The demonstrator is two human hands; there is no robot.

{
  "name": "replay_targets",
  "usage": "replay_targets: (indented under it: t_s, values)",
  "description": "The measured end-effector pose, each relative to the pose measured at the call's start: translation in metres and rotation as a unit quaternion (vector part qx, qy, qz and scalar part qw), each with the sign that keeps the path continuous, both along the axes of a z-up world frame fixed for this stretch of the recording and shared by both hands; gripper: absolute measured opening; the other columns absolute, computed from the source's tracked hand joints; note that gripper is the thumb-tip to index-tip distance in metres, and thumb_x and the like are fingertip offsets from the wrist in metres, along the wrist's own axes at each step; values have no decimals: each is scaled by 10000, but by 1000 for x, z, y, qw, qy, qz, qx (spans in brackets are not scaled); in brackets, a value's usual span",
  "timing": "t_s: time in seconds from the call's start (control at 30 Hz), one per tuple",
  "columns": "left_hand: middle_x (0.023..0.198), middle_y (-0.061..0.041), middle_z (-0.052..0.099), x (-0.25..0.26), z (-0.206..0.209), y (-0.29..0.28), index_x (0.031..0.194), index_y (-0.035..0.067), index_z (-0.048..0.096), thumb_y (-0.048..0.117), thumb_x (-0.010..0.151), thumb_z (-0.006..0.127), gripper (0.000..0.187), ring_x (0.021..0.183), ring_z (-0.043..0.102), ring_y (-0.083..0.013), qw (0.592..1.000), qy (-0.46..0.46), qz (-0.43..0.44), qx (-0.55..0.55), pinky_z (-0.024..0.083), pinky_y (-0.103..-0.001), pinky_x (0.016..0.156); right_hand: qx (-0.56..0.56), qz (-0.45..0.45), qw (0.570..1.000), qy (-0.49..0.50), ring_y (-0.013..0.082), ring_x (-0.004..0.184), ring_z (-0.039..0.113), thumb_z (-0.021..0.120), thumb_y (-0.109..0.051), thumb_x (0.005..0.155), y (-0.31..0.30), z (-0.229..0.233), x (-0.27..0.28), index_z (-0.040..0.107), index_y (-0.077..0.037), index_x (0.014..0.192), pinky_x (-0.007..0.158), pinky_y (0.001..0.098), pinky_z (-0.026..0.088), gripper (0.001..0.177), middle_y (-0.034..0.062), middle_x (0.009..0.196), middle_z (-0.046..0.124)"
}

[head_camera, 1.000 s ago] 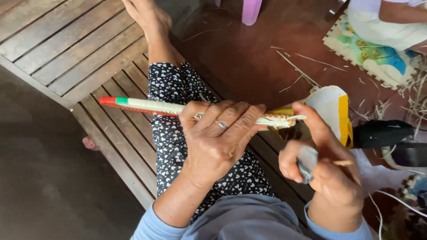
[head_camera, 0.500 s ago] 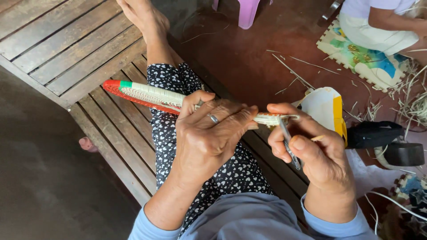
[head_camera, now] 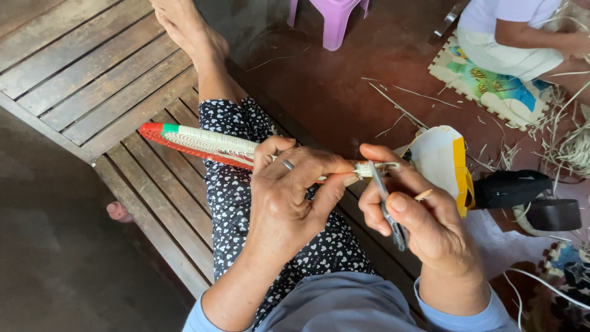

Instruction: Weaving and trimming a decorative hand fan using natural fibers and a knife

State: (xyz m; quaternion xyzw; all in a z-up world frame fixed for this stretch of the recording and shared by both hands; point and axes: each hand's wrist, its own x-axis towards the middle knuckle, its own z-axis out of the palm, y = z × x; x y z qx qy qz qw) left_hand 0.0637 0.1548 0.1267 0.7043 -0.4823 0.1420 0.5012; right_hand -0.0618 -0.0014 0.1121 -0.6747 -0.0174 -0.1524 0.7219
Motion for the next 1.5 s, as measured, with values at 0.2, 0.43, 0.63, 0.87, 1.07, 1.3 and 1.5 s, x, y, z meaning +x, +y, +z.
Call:
replay_targets:
  t_s: [0.2, 0.43, 0.63, 0.87, 1.07, 1.3, 1.5]
  values:
    - [861, 40, 723, -7, -5, -9, 926, 156, 653, 160, 980, 713, 81, 740, 667, -127, 999, 25, 18, -25, 373, -379, 1010, 22, 1, 999, 23, 154, 581, 488, 505, -428, 1040, 10, 1, -1, 334, -47, 1552, 627, 239, 422, 660, 107, 699, 534]
    - [859, 34, 725, -11, -11, -13, 910, 161, 642, 133, 971, 688, 81, 753, 676, -135, 998, 36, 26, -41, 378, -395, 1028, 87, -3, 996, 26, 200, 602, 504, 498, -292, 1066, 6, -6, -5, 420, -13, 1494, 588, 258, 449, 517, 139, 756, 528]
    - [845, 41, 709, -13, -17, -14, 891, 168, 636, 123, 952, 700, 100, 744, 672, -129, 997, 37, 47, -53, 369, -401, 1048, 85, 17, 996, 22, 198, 572, 502, 489, -292, 1073, 8, -3, -4, 395, -13, 1516, 563, 259, 447, 532, 139, 747, 536]
    - [857, 45, 711, -15, -18, -14, 898, 171, 610, 101, 950, 694, 121, 754, 664, -129, 997, 23, 53, -54, 367, -400, 1056, 72, 10, 997, 38, 204, 578, 499, 485, -292, 1067, 6, -4, -6, 406, -15, 1493, 539, 261, 448, 514, 135, 750, 535]
    - [907, 22, 741, -17, -19, -13, 928, 158, 635, 110, 966, 676, 73, 787, 695, -146, 997, 27, 44, -57, 356, -413, 1072, 55, 7, 997, 48, 195, 569, 502, 467, -296, 1070, 5, -1, -8, 424, -12, 1476, 542, 254, 450, 497, 135, 743, 541]
    - [928, -2, 715, -21, -13, -11, 960, 137, 651, 96, 978, 652, 45, 808, 669, -172, 999, 11, 31, -42, 346, -415, 1071, 31, 11, 999, 31, 181, 575, 482, 471, -290, 1074, 4, 0, -8, 450, -19, 1456, 525, 250, 454, 469, 118, 740, 524]
    - [926, -35, 704, -24, -7, -4, 979, 104, 691, 72, 997, 632, 70, 835, 666, -187, 999, -10, 26, -40, 337, -436, 1053, -1, 24, 999, 33, 154, 546, 465, 457, -294, 1075, 4, 3, -6, 455, -18, 1445, 561, 256, 458, 461, 96, 703, 513]
